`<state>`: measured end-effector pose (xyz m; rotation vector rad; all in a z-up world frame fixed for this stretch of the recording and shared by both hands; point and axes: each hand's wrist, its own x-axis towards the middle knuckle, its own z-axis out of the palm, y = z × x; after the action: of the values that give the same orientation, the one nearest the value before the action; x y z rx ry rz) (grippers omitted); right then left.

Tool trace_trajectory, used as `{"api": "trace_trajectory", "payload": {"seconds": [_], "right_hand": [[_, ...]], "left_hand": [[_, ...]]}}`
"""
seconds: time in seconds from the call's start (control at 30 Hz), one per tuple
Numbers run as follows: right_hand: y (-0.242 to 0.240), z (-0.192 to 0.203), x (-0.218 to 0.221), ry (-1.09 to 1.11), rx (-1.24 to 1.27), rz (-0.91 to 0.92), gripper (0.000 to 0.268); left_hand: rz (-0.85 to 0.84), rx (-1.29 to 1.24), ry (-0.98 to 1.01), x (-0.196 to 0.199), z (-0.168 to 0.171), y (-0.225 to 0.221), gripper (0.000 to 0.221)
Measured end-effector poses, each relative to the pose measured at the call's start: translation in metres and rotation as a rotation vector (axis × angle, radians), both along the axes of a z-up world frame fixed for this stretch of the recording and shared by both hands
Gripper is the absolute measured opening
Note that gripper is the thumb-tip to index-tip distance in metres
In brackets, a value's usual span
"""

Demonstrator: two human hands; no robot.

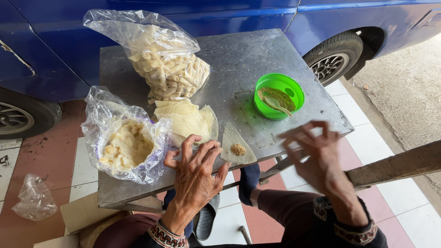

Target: The person places a square of dough on a metal surface, adds a small amount of filling from a bowl using a wooden spoon, and folds the dough repeatedly to form a triangular pastry.

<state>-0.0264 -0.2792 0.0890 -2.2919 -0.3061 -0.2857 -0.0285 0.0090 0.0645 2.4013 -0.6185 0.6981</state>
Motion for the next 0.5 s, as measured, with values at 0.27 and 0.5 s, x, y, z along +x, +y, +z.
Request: {"api": "trace_trajectory", "payload": {"seconds": [0.27, 0.5], "right_hand": [[0.044, 0.005, 0.001, -0.306, -0.625, 0.129, 0.02], [0.051, -0.002, 0.008, -0.128, -0.328, 0.2, 0.023]], "left_hand": [[-0.004, 0.011, 0.006, 0.0, -0.002, 0.0, 0.037], [0.003, 0.009, -0.003, 0.0, -0.006, 0.001, 0.039]]}}
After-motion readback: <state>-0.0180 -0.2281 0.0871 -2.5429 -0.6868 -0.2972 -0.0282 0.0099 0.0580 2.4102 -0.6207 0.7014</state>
